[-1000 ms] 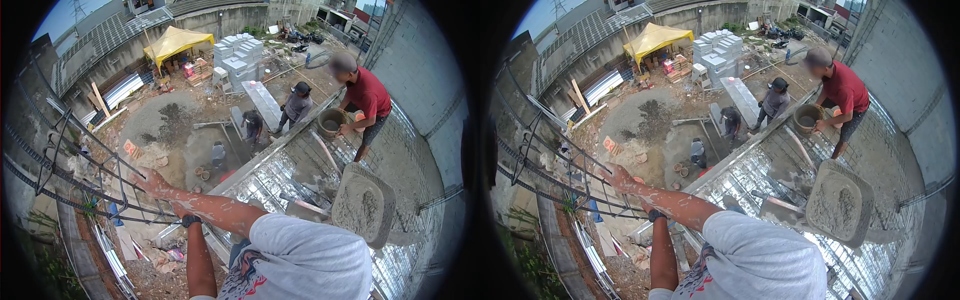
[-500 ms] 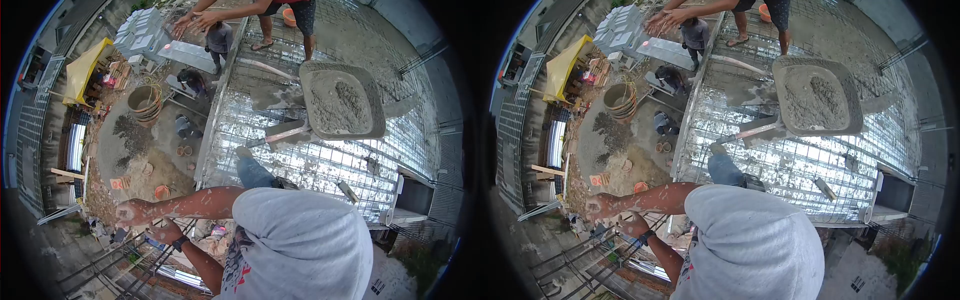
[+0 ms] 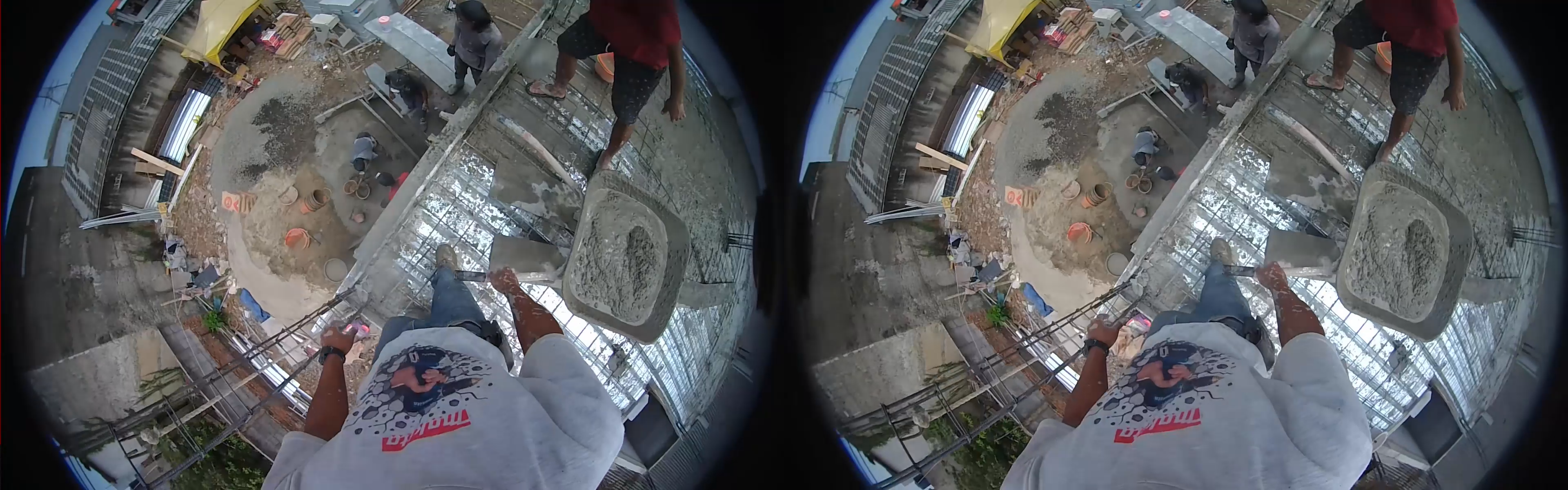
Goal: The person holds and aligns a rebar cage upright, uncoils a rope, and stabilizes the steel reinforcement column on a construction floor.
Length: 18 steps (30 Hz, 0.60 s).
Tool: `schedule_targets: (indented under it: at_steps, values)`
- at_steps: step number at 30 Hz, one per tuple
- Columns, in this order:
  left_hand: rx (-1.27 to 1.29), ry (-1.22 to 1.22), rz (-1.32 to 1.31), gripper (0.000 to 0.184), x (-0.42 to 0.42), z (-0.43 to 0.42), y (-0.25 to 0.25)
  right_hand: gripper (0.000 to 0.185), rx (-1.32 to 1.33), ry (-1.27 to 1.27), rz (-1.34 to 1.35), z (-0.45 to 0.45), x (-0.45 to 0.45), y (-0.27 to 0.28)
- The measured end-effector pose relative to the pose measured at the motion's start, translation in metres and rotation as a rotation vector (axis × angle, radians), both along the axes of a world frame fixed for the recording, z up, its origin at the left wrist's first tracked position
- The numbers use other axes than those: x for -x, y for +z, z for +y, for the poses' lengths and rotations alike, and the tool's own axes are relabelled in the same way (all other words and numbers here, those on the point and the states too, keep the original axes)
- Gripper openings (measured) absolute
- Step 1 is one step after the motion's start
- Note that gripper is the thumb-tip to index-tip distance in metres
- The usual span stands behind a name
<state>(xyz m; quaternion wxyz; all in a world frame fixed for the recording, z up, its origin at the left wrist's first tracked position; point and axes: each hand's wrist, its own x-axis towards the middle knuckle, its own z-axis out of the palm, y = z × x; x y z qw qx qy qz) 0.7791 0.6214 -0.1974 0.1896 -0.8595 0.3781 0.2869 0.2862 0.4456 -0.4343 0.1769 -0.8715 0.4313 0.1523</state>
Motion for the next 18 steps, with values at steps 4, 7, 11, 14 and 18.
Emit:
schedule_targets:
  at_steps: [4, 7, 11, 14, 18]
  values:
    - [-0.119, 0.304, 0.140, 0.092, -0.028, -0.007, -0.007, 0.036, -0.145, -0.034, -0.009, -0.001, 0.028, 0.005]
    - [-0.030, 0.398, 0.183, 0.087, -0.045, -0.004, -0.046, 0.039, -0.263, -0.100, 0.025, -0.025, 0.003, 0.054]
    - [0.178, 0.371, 0.264, 0.071, 0.003, -0.063, -0.009, 0.046, -0.371, -0.471, -0.216, -0.053, -0.022, 0.078]
    - [0.237, 0.368, 0.401, 0.066, 0.020, -0.080, -0.021, 0.049, -0.457, -0.916, -0.318, -0.076, -0.055, 0.100]
    - [0.186, 0.327, 0.440, 0.065, 0.027, -0.099, -0.021, 0.049, -0.583, -1.013, -0.345, -0.097, -0.062, 0.105]
